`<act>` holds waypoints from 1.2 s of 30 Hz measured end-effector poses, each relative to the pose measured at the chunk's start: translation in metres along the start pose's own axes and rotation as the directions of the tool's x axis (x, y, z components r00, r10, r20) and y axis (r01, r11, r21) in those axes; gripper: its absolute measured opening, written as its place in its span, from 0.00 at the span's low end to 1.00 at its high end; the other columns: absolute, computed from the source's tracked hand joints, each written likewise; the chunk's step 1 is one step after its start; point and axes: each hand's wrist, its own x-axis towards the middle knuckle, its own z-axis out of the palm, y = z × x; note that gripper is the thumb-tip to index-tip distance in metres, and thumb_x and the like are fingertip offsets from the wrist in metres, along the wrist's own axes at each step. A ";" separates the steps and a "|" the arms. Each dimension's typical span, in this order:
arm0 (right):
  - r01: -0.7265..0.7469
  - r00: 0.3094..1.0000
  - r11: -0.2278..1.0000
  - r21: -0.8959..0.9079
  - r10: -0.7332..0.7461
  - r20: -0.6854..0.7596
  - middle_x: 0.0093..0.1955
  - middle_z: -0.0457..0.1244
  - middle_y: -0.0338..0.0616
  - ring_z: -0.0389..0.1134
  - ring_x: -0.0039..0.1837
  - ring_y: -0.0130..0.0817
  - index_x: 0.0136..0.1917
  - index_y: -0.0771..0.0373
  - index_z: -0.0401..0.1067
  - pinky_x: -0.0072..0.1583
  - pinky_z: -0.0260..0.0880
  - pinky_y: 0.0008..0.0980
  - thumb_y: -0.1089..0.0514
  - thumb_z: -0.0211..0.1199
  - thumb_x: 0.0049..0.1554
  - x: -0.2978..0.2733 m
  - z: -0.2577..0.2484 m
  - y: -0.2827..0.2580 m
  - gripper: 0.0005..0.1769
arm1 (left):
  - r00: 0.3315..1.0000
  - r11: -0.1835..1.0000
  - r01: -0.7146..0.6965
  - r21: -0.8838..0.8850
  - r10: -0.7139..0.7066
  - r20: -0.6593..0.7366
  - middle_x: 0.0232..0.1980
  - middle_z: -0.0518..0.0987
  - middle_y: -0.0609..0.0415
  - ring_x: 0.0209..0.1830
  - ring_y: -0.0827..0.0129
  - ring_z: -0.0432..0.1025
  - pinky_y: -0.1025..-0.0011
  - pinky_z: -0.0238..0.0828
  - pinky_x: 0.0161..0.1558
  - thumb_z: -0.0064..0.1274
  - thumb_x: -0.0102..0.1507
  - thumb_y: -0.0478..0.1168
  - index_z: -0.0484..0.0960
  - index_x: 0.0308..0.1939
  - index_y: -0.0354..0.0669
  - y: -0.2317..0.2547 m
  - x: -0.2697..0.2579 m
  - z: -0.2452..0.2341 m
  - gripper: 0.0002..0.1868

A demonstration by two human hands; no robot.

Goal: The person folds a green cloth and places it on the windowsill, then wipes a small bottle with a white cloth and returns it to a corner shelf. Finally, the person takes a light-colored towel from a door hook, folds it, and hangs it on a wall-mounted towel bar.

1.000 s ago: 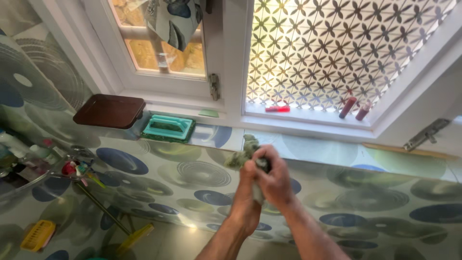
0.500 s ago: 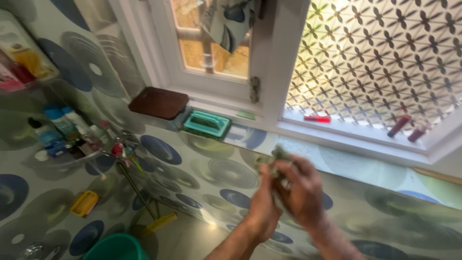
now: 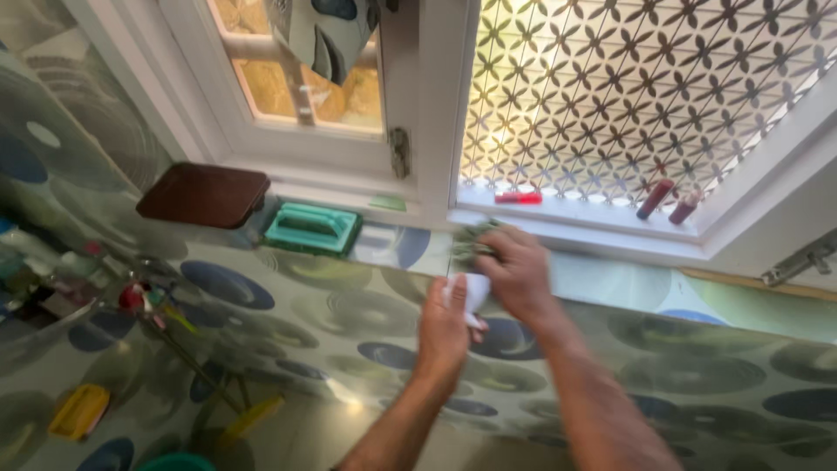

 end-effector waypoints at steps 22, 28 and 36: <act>0.136 0.979 0.955 -0.263 -0.171 -0.115 0.53 0.62 0.51 0.61 0.58 0.54 0.51 0.61 0.71 0.57 0.60 0.53 0.54 0.69 0.48 -0.040 -0.019 -0.027 0.19 | 0.783 0.696 -0.607 0.384 0.607 0.138 0.47 0.74 0.50 0.49 0.58 0.73 0.66 0.70 0.54 0.38 0.59 0.25 0.77 0.42 0.40 0.034 0.016 -0.008 0.14; -0.291 0.915 0.891 -0.349 0.153 -0.374 0.50 0.62 0.47 0.62 0.55 0.45 0.46 0.61 0.74 0.57 0.63 0.46 0.49 0.65 0.59 -0.051 -0.075 0.006 0.13 | 0.945 0.923 -0.310 0.229 0.273 0.182 0.54 0.66 0.47 0.57 0.61 0.65 0.65 0.65 0.60 0.46 0.66 0.47 0.67 0.55 0.41 0.023 0.004 0.008 0.18; -0.051 0.997 0.607 0.793 0.075 0.007 0.70 0.54 0.38 0.57 0.70 0.30 0.72 0.64 0.59 0.68 0.58 0.28 0.55 0.43 0.65 -0.073 -0.025 -0.050 0.24 | 0.979 0.973 -0.163 -0.162 0.180 0.099 0.55 0.71 0.38 0.52 0.57 0.68 0.59 0.69 0.50 0.57 0.62 0.57 0.65 0.58 0.45 0.038 0.009 0.057 0.30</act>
